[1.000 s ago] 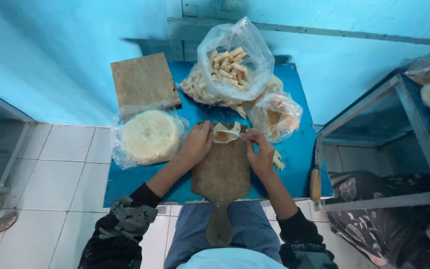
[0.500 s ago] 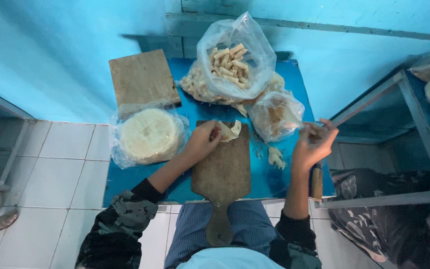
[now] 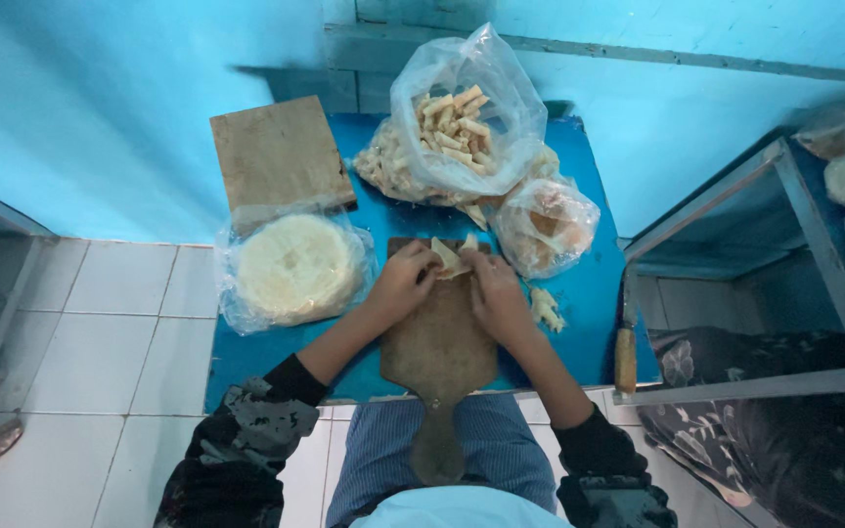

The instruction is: The person sits at a blue table and handles round flat dough discs, tearing pieces of dough by hand and placing them onto the discs, stacking the finished discs on the table. A bag of fried snack sticks and a wooden paddle board sit nearby on the table.

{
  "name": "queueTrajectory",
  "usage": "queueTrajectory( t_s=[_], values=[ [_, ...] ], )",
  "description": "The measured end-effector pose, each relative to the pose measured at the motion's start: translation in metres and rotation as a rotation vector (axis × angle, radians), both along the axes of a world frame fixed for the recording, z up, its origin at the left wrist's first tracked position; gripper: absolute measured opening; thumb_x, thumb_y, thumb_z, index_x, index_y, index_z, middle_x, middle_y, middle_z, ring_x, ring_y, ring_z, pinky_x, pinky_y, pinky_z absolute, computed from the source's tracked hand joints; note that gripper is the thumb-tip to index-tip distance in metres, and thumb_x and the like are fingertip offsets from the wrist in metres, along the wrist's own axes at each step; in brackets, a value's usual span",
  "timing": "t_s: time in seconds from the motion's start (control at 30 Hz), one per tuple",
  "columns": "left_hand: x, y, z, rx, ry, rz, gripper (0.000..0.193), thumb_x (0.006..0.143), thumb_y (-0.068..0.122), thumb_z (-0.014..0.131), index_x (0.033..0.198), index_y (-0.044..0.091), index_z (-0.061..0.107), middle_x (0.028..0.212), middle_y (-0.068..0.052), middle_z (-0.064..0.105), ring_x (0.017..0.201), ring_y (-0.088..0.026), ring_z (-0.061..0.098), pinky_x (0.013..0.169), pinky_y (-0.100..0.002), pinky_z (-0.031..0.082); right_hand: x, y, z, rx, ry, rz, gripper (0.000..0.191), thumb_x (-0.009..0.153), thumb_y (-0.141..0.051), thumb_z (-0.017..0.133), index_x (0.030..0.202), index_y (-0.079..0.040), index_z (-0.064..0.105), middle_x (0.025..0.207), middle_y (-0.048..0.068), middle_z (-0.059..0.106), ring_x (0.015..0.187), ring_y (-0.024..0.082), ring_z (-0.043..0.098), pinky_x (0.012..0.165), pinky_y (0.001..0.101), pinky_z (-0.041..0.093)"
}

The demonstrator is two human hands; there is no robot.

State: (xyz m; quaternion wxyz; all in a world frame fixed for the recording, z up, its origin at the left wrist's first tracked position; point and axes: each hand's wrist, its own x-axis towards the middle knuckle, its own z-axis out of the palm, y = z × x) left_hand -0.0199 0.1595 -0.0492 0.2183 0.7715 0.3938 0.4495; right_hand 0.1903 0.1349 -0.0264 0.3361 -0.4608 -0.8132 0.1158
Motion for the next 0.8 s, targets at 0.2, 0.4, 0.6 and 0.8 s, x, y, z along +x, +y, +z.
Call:
queueTrajectory(
  t_s=[0.2,0.4,0.6,0.8],
  values=[
    [0.0,0.001,-0.001,-0.021,-0.012,0.005,0.013,0.088,-0.001,0.065,0.099,0.0,0.07,0.1,-0.019,0.065,0.095,-0.038,0.066,0.082,-0.045,0.054,-0.003,0.006,0.002,0.127,0.106,-0.107,0.041,0.087,0.001,0.069,0.127,-0.004,0.058,0.111,0.02,0.069,0.105,0.042,0.065,0.088,0.0501,0.051],
    [0.001,0.001,0.002,-0.017,-0.041,-0.002,0.015,0.086,-0.002,0.065,0.099,0.001,0.072,0.101,-0.018,0.069,0.096,-0.037,0.069,0.083,-0.043,0.055,-0.015,0.014,-0.011,-0.034,0.066,-0.212,0.046,0.082,0.0,0.073,0.125,-0.007,0.059,0.091,0.012,0.073,0.091,0.035,0.069,0.077,0.0474,0.054],
    [0.0,0.001,0.005,-0.006,-0.009,-0.016,0.014,0.083,-0.001,0.07,0.097,0.001,0.072,0.1,-0.017,0.067,0.094,-0.037,0.068,0.08,-0.043,0.055,-0.015,0.03,-0.009,-0.108,0.187,-0.158,0.051,0.078,0.004,0.071,0.126,-0.005,0.056,0.08,0.012,0.071,0.077,0.03,0.073,0.069,0.0417,0.057],
    [0.002,0.002,0.002,-0.04,-0.011,-0.008,0.015,0.084,0.0,0.07,0.099,0.001,0.07,0.103,-0.017,0.065,0.095,-0.036,0.068,0.081,-0.043,0.056,-0.019,0.03,-0.005,-0.118,0.179,-0.185,0.054,0.08,0.005,0.069,0.13,-0.006,0.054,0.077,0.012,0.07,0.072,0.027,0.073,0.065,0.0384,0.057]
  ],
)
